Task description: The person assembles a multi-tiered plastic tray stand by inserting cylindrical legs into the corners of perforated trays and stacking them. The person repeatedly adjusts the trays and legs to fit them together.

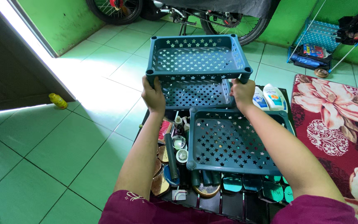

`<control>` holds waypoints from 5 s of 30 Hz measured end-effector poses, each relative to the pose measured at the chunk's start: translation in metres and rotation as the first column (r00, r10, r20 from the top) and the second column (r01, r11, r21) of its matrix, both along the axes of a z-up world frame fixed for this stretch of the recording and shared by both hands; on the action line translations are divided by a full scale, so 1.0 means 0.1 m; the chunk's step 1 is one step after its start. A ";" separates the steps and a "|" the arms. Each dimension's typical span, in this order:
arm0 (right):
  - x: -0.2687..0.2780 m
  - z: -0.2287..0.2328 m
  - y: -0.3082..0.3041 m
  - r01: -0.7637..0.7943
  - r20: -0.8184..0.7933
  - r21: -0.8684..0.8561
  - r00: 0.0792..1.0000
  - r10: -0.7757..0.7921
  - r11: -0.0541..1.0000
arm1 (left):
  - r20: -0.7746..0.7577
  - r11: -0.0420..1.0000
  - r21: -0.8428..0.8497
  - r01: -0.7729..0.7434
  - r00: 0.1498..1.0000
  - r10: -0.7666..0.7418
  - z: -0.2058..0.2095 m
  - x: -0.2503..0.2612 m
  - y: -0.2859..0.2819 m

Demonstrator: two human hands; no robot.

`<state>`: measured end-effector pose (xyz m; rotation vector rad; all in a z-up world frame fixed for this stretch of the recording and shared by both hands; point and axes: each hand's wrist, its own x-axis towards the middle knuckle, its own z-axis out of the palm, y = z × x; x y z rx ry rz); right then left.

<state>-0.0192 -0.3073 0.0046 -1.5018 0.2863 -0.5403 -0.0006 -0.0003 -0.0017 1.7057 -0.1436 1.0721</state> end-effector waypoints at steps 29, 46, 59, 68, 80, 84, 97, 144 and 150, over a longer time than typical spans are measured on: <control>0.17 -0.28 -0.55 -0.231 0.058 0.124 0.973 0.226 0.965 | 0.067 0.880 0.341 -0.330 0.942 0.328 0.30 -0.33 -0.57; -0.04 0.09 0.18 0.305 0.321 -0.288 0.924 -0.208 0.908 | 0.056 0.655 0.756 -0.025 0.998 -0.027 0.89 -0.24 -0.77; 0.14 0.22 0.31 0.310 0.321 -0.323 0.925 -0.205 0.894 | 0.098 0.763 0.644 -0.061 0.995 -0.002 1.01 -0.17 -0.66; 0.19 0.38 0.17 0.208 0.250 -0.382 0.961 -0.117 0.901 | 0.111 0.802 0.592 -0.076 0.994 0.012 1.02 -0.10 -0.73; 0.15 0.49 -0.01 -0.517 0.087 0.025 0.854 0.514 0.855 | 0.113 0.829 0.558 -0.041 0.993 -0.027 0.97 -0.06 -0.56; 0.09 0.49 -0.06 -0.504 0.084 -0.077 0.857 0.509 0.860 | 0.120 0.826 0.560 -0.067 0.993 -0.001 0.98 -0.10 -0.62; 0.07 0.33 0.00 -0.142 0.148 -0.064 0.977 0.150 0.988 | 0.127 0.804 0.589 -0.077 0.992 0.001 0.94 -0.18 -0.78; -0.16 0.16 -0.13 -0.421 0.100 -0.078 0.898 0.428 0.904 | 0.082 0.785 0.617 -0.059 0.997 0.010 0.96 -0.27 -0.84; -0.10 0.08 -0.14 -0.390 0.052 -0.092 0.917 0.396 0.916 | 0.105 0.776 0.627 -0.072 0.994 0.007 0.93 -0.36 -0.81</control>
